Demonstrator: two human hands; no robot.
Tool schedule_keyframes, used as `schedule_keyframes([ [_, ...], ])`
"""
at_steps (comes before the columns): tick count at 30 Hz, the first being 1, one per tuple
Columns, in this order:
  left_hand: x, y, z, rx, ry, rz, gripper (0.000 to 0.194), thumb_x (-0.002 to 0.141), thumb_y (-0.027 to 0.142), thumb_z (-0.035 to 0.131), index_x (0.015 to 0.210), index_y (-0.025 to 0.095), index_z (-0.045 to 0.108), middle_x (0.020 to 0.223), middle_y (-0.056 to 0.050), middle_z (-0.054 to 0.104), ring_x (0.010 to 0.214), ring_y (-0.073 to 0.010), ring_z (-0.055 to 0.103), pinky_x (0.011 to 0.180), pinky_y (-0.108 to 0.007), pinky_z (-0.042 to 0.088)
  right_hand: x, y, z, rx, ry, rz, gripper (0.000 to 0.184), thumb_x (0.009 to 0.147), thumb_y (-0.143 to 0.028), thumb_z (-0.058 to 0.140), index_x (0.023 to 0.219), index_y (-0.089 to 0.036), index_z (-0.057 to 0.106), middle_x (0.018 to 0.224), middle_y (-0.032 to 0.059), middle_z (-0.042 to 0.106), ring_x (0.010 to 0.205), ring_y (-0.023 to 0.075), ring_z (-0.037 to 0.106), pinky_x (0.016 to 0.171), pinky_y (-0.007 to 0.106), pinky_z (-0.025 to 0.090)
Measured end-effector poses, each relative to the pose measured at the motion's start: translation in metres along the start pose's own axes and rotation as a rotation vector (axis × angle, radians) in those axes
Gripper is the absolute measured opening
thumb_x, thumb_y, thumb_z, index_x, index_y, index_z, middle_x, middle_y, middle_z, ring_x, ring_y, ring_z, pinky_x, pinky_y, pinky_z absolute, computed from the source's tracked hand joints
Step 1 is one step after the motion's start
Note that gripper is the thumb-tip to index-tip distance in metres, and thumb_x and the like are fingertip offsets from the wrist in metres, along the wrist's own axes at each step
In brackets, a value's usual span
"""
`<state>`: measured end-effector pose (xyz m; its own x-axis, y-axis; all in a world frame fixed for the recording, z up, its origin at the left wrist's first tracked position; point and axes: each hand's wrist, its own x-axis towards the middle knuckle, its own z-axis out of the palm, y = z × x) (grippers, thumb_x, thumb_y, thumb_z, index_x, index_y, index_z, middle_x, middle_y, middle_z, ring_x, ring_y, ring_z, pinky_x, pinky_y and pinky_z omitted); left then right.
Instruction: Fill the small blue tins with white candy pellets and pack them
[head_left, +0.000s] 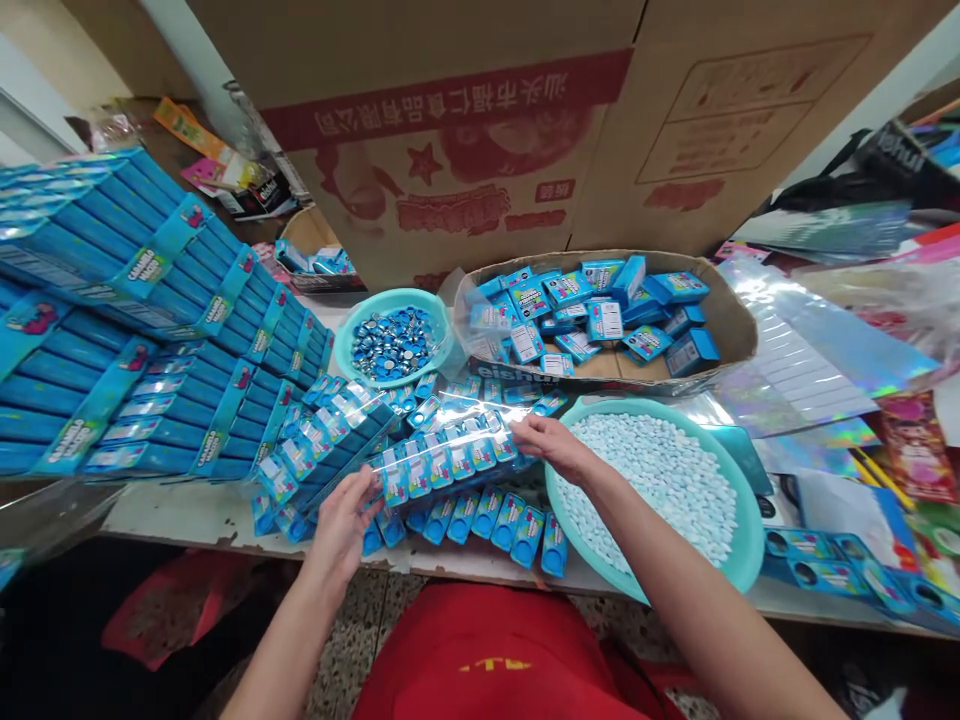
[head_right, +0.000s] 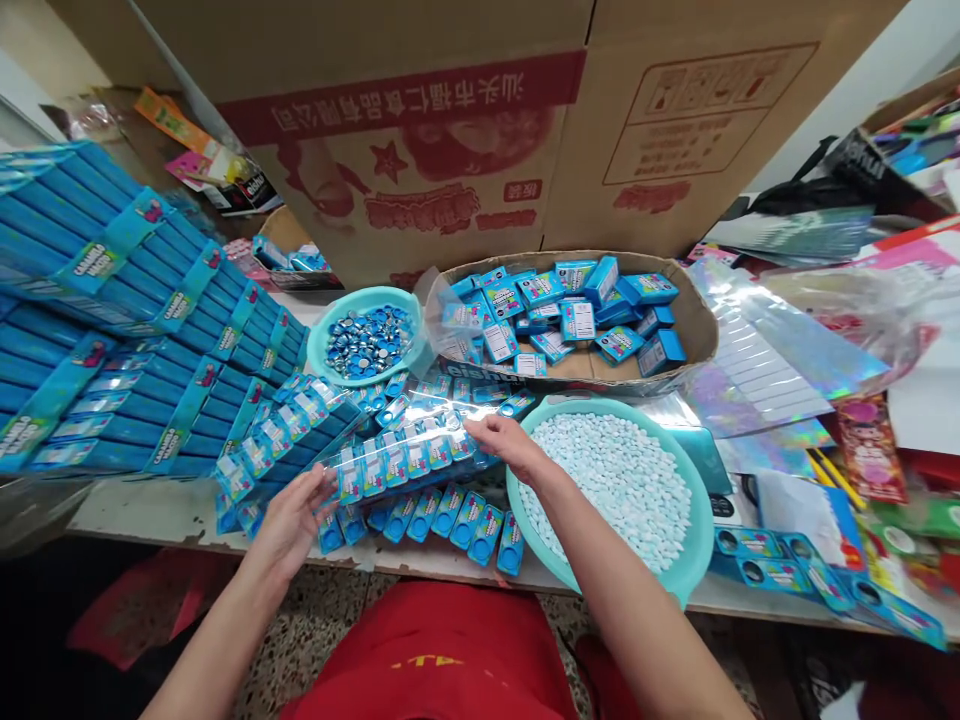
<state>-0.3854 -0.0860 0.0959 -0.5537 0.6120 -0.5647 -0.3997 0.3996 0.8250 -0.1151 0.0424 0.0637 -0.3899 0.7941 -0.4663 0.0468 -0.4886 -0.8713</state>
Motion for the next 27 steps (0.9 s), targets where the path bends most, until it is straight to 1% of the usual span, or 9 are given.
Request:
schedule_keyframes([
  [2, 0.000, -0.003, 0.002, 0.002, -0.044, -0.063, 0.048, 0.062, 0.058, 0.069, 0.088, 0.018, 0.064, 0.085, -0.004, 0.068, 0.077, -0.0157, 0.062, 0.062, -0.024, 0.046, 0.003, 0.005, 0.002, 0.006, -0.041, 0.025, 0.042, 0.056, -0.053, 0.076, 0.062, -0.018, 0.053, 0.065, -0.0024, 0.056, 0.065, 0.0122, 0.052, 0.061, 0.025, 0.042],
  [5, 0.001, -0.005, 0.006, 0.025, -0.201, -0.160, 0.062, 0.072, 0.070, 0.050, 0.104, 0.019, 0.062, 0.096, -0.009, 0.069, 0.086, -0.0212, 0.064, 0.065, -0.028, 0.048, 0.003, 0.009, 0.006, 0.042, -0.092, 0.050, 0.042, 0.059, -0.054, 0.073, 0.063, -0.018, 0.051, 0.063, -0.0043, 0.052, 0.062, 0.0108, 0.049, 0.058, 0.024, 0.041],
  [9, 0.001, -0.008, 0.007, 0.018, -0.295, -0.170, 0.063, 0.072, 0.070, 0.050, 0.106, 0.019, 0.064, 0.103, -0.010, 0.069, 0.096, -0.0247, 0.063, 0.072, -0.031, 0.049, 0.001, 0.007, 0.007, 0.063, -0.119, 0.069, 0.044, 0.058, -0.053, 0.074, 0.059, -0.019, 0.046, 0.059, -0.0059, 0.046, 0.057, 0.0095, 0.044, 0.054, 0.023, 0.040],
  [12, 0.004, -0.008, 0.003, 0.015, -0.315, -0.178, 0.055, 0.070, 0.062, 0.061, 0.106, 0.020, 0.064, 0.109, -0.009, 0.067, 0.098, -0.0248, 0.062, 0.071, -0.030, 0.050, -0.001, 0.004, 0.009, 0.074, -0.100, 0.075, 0.042, 0.057, -0.050, 0.076, 0.063, -0.020, 0.049, 0.060, -0.0067, 0.047, 0.057, 0.0094, 0.045, 0.053, 0.023, 0.041],
  [16, 0.011, -0.008, -0.002, 0.026, -0.284, -0.196, 0.051, 0.065, 0.047, 0.073, 0.109, 0.023, 0.062, 0.110, -0.007, 0.066, 0.092, -0.0219, 0.063, 0.063, -0.026, 0.049, -0.002, 0.002, 0.016, 0.125, -0.021, 0.116, 0.044, 0.054, -0.046, 0.079, 0.085, -0.025, 0.056, 0.070, -0.0054, 0.059, 0.061, 0.0120, 0.053, 0.051, 0.024, 0.043],
  [22, 0.016, -0.012, -0.006, 0.165, -0.210, -0.153, 0.059, 0.070, 0.053, 0.064, 0.118, 0.021, 0.052, 0.111, -0.010, 0.063, 0.095, -0.0252, 0.061, 0.067, -0.032, 0.049, -0.003, -0.002, 0.023, -0.013, 0.074, 0.112, 0.048, 0.053, -0.046, 0.079, 0.090, -0.023, 0.059, 0.087, 0.0008, 0.067, 0.070, 0.0164, 0.060, 0.050, 0.024, 0.044],
  [24, 0.015, -0.012, -0.008, 0.367, -0.047, -0.010, 0.065, 0.073, 0.056, 0.059, 0.124, 0.018, 0.047, 0.121, -0.015, 0.057, 0.106, -0.0293, 0.057, 0.078, -0.040, 0.048, -0.003, -0.003, 0.025, -0.071, 0.107, 0.078, 0.048, 0.055, -0.048, 0.077, 0.093, -0.023, 0.062, 0.102, 0.0039, 0.067, 0.079, 0.0190, 0.063, 0.055, 0.026, 0.048],
  [26, 0.012, -0.011, -0.006, 0.619, 0.107, 0.325, 0.069, 0.076, 0.054, 0.057, 0.131, 0.015, 0.040, 0.134, -0.019, 0.046, 0.122, -0.0323, 0.045, 0.095, -0.047, 0.039, -0.003, -0.001, 0.028, -0.096, 0.135, 0.033, 0.050, 0.059, -0.050, 0.074, 0.101, -0.024, 0.064, 0.113, 0.0049, 0.065, 0.091, 0.0221, 0.063, 0.067, 0.031, 0.051],
  [27, 0.011, -0.010, -0.003, 0.753, 0.111, 0.531, 0.069, 0.077, 0.051, 0.056, 0.134, 0.016, 0.037, 0.140, -0.019, 0.039, 0.129, -0.0323, 0.036, 0.101, -0.047, 0.033, -0.003, 0.001, 0.031, -0.101, 0.146, 0.009, 0.053, 0.061, -0.051, 0.073, 0.106, -0.024, 0.064, 0.115, 0.0047, 0.064, 0.096, 0.0233, 0.062, 0.074, 0.033, 0.051],
])
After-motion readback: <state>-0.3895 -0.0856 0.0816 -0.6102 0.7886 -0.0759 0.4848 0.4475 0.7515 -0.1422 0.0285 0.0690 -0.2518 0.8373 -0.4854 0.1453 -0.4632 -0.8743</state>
